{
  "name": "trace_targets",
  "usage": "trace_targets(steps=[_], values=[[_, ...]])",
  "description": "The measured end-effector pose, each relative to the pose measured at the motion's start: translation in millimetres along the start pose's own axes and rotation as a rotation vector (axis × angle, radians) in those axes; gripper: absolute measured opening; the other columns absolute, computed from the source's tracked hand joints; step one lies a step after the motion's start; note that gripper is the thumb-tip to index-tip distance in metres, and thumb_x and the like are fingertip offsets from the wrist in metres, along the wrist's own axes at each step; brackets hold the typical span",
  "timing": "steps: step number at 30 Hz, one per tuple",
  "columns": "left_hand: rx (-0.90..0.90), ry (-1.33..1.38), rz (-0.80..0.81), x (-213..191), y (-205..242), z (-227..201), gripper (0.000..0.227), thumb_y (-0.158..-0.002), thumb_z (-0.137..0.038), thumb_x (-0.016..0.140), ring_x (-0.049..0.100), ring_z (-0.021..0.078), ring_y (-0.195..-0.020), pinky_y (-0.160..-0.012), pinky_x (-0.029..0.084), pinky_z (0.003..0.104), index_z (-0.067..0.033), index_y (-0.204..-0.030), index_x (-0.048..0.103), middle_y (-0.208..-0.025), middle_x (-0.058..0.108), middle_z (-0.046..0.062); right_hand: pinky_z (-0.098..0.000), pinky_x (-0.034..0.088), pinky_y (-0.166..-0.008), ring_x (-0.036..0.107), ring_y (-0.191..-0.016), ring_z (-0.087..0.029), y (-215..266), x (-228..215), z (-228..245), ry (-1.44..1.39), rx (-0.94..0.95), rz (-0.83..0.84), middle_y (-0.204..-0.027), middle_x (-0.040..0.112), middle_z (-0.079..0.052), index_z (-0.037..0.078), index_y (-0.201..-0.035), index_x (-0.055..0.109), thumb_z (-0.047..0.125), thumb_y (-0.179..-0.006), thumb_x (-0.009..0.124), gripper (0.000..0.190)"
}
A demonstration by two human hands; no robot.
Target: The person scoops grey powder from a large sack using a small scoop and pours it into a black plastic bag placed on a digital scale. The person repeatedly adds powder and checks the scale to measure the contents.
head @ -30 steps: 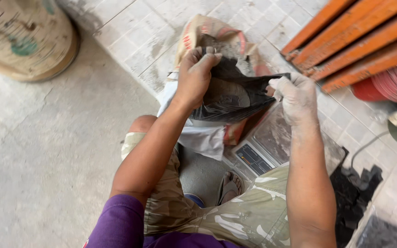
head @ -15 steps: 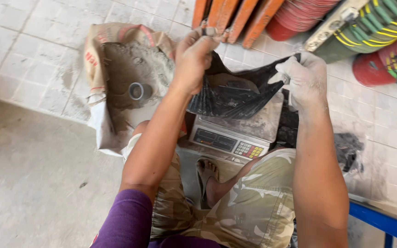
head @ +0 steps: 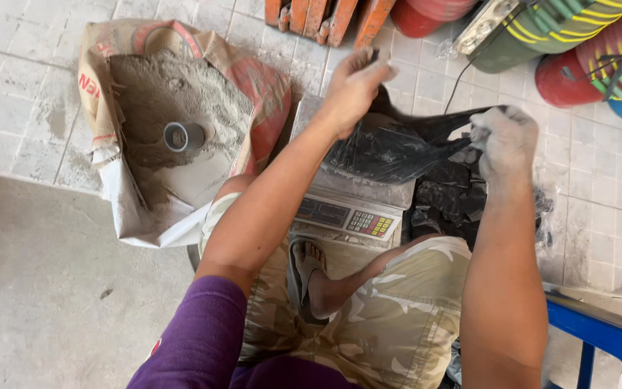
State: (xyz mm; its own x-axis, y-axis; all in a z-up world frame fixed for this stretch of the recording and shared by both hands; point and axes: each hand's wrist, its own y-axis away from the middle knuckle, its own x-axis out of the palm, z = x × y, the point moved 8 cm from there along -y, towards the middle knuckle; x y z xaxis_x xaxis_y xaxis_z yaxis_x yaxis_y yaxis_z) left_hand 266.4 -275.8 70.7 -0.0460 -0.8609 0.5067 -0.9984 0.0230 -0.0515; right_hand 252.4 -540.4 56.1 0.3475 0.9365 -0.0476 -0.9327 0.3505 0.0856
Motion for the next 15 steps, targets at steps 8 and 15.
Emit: trace_targets(steps=[8,15], values=[[-0.137,-0.142,-0.06,-19,-3,25,0.024,-0.072,-0.017,0.061,0.052,0.0134,-0.062,-0.061,0.043,0.029,-0.01,-0.093,0.051,-0.074,0.052,0.001,-0.0229,0.031,-0.032,0.039,-0.036,-0.012,-29,29,-26,0.051,0.08,0.104,-0.046,0.038,-0.004,0.009,-0.055,0.039,-0.007,-0.069,0.061,0.031],[-0.274,-0.275,-0.137,-41,10,39,0.031,-0.067,-0.022,0.064,0.058,0.0152,-0.074,-0.068,0.046,0.032,-0.0101,-0.095,0.056,-0.081,0.061,0.005,-0.0206,0.036,-0.039,0.048,-0.042,-0.008,-37,35,-67,0.218,0.051,-0.04,-0.05,0.049,0.0,0.013,-0.057,0.052,0.003,-0.064,0.073,0.025]])
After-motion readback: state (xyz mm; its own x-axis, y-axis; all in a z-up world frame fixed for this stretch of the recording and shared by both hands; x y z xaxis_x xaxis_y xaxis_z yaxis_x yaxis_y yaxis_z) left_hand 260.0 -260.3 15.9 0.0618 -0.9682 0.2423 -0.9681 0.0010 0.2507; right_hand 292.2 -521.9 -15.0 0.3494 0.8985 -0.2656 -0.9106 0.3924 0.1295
